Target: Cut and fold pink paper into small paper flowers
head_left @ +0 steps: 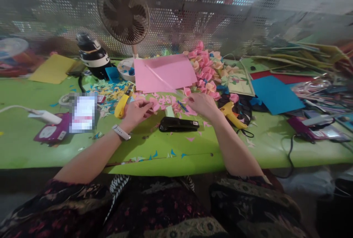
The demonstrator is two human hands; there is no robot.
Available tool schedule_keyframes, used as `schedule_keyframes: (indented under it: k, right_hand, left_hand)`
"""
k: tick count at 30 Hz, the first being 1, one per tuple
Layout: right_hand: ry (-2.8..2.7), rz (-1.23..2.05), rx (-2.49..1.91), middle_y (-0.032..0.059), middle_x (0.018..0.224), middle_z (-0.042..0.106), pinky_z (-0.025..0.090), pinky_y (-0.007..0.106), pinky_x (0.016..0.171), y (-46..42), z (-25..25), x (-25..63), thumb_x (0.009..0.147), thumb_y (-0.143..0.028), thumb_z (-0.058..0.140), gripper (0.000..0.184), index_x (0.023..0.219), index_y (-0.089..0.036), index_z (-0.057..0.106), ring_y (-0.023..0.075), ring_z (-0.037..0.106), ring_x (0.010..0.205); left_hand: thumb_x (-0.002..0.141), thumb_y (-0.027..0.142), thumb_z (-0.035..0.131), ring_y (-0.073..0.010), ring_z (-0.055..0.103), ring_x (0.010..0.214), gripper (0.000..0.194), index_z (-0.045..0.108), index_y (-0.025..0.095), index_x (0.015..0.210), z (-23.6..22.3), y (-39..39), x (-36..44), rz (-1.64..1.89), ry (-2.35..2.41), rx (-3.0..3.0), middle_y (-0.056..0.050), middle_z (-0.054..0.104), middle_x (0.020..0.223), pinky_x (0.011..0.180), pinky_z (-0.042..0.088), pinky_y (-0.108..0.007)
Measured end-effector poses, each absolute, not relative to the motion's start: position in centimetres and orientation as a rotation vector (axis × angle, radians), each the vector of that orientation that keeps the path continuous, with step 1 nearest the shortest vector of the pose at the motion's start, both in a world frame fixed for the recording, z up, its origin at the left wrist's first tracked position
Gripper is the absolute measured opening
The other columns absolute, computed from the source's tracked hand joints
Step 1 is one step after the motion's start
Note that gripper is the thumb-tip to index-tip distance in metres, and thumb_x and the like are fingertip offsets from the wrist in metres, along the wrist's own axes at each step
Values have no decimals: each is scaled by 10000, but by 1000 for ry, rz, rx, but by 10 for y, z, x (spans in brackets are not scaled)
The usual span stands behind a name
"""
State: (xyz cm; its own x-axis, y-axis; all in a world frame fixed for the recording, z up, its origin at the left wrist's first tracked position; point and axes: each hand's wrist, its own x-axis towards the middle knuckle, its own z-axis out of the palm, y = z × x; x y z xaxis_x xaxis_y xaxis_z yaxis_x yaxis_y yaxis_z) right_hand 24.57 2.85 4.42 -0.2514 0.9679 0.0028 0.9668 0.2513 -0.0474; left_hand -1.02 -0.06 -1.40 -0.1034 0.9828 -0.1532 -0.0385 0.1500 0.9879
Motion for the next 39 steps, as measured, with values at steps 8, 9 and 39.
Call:
schedule_keyframes:
  k: [8, 9, 39]
  right_hand:
    - [-2362, 145, -1736, 75, 872, 717, 329, 276, 600, 30, 39, 242, 980, -269, 411, 262, 992, -173, 653, 187, 607, 710]
    - [-2359, 156, -1718, 74, 879, 721, 339, 276, 608, 30, 38, 242, 983, -270, 413, 262, 1001, -174, 655, 187, 611, 713]
    - [-2222, -55, -718, 116, 1192, 707, 551, 442, 946, -7, 8, 197, 955, -290, 561, 168, 1061, -220, 671, 256, 666, 1105]
  left_hand:
    - [703, 246, 864, -170, 676, 481, 338, 648, 140, 940, -9, -3, -10, 1092, 1358, 944, -64, 723, 608, 429, 454, -206]
    - [702, 248, 868, -160, 652, 447, 344, 649, 143, 947, -9, -3, -11, 1095, 1360, 972, -59, 717, 592, 416, 437, -206]
    - [784, 440, 796, -159, 678, 914, 331, 741, 157, 945, -1, -29, 7, 1158, 605, 1113, -46, 727, 956, 908, 538, -331]
